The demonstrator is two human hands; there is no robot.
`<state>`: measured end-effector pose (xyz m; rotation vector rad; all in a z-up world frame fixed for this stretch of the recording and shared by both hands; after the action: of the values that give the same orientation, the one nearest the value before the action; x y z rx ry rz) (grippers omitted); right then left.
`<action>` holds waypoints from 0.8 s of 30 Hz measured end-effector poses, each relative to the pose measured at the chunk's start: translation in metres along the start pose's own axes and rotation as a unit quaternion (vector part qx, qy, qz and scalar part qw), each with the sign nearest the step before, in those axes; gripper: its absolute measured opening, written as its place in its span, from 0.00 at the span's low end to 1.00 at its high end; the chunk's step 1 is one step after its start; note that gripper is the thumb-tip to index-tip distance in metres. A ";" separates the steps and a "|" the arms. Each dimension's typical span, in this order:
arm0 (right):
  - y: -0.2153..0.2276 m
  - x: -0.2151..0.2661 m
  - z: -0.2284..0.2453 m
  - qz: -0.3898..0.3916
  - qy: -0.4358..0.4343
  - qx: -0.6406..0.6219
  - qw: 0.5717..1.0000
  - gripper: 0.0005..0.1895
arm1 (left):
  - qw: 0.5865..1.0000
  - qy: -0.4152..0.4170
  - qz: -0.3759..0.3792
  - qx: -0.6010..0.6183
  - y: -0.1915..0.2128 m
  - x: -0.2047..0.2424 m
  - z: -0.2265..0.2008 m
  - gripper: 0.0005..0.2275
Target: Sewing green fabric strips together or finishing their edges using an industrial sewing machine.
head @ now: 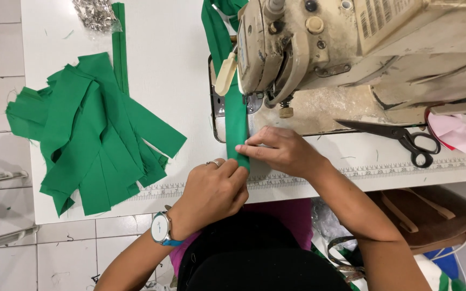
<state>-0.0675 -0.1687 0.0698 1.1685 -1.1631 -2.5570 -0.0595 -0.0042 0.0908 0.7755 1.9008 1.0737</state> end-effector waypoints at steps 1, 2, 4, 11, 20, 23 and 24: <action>0.000 -0.001 0.001 0.000 0.000 0.000 1.000 0.10 | 1.000 0.000 0.000 0.000 -0.001 -0.001 0.000 0.07; 0.000 -0.001 0.002 -0.007 0.005 0.007 1.000 0.10 | 1.000 -0.006 -0.005 0.007 -0.002 -0.001 0.000 0.07; 0.000 -0.001 0.003 -0.014 0.008 0.015 1.000 0.10 | 1.000 -0.013 -0.009 0.015 -0.003 -0.002 0.000 0.07; 0.007 0.000 0.002 -0.048 0.029 0.071 0.996 0.07 | 0.998 -0.029 -0.042 0.043 0.003 -0.017 0.010 0.10; -0.009 0.008 -0.009 0.055 0.024 0.087 0.994 0.08 | 0.991 -0.111 -0.045 0.067 -0.054 -0.021 0.044 0.24; -0.012 0.009 -0.014 0.050 0.022 0.104 0.993 0.07 | 0.994 -0.106 -0.032 0.023 -0.056 -0.021 0.052 0.24; -0.013 0.010 -0.018 0.046 0.025 0.121 0.991 0.07 | 0.994 -0.104 -0.032 0.004 -0.054 -0.023 0.055 0.24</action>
<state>-0.0592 -0.1739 0.0476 1.1868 -1.5102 -2.3558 -0.0074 -0.0256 0.0336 0.7938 1.7415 0.9095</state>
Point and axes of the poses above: each hand's wrist, its own x-axis away from the middle knuckle, its own y-axis out of the back of the hand, z = x × y, the point moved 5 cm from there along -x, towards the middle knuckle
